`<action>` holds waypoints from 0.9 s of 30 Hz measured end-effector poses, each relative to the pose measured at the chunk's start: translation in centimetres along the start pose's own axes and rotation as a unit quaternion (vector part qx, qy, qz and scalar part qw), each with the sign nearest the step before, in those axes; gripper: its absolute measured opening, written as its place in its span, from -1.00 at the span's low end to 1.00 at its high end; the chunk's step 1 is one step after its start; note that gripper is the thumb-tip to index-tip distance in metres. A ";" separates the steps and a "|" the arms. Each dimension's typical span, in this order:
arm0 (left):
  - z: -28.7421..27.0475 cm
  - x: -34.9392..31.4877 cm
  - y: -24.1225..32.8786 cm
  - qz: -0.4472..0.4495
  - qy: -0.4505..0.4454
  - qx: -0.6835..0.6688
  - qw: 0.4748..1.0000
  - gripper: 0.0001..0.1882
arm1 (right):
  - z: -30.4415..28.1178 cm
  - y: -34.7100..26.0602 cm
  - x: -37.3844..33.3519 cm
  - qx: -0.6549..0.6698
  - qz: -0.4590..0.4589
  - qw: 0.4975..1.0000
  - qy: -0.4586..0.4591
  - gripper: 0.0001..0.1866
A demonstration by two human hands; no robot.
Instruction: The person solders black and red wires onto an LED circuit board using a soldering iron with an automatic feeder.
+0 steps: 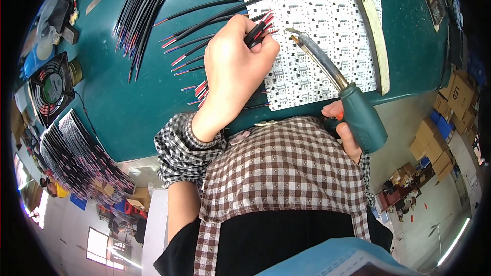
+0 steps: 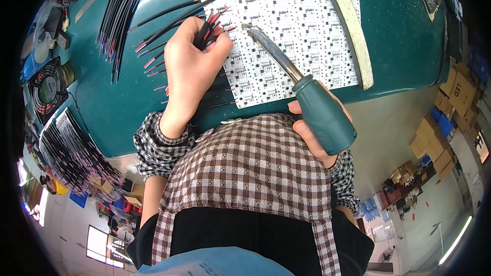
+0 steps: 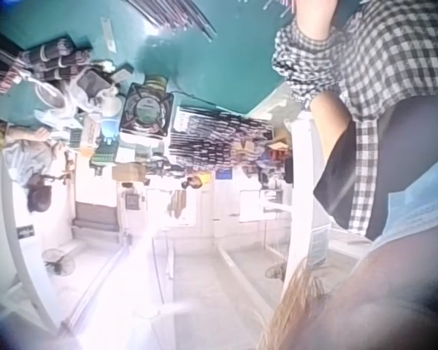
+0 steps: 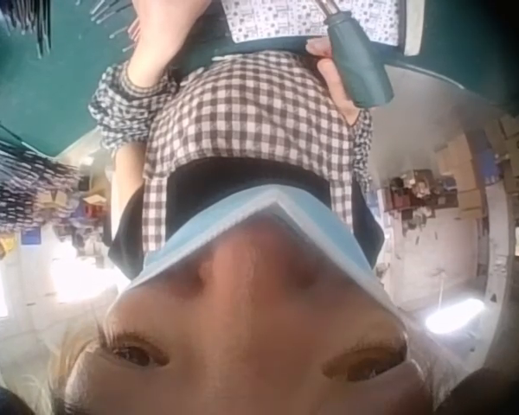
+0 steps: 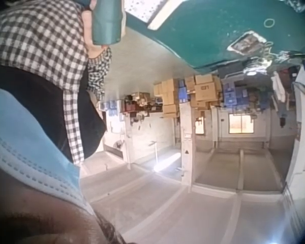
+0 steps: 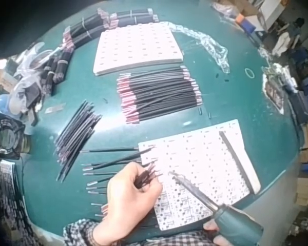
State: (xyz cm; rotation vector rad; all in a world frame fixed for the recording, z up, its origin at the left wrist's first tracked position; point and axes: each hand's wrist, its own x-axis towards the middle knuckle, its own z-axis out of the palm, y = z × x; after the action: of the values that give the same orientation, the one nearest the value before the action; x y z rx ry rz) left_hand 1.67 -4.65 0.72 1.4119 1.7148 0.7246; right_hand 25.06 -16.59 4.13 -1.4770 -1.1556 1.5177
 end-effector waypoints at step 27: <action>0.0 0.1 -0.1 0.018 0.013 0.003 1.000 -0.83 | 0.0 -1.3 0.8 -0.077 0.036 0.996 -0.040 -0.28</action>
State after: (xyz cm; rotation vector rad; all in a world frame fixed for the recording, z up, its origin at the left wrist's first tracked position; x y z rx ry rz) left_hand 1.60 -4.53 0.58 1.4467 1.7166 0.7599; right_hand 24.84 -15.43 5.02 -1.5870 -1.3033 1.5802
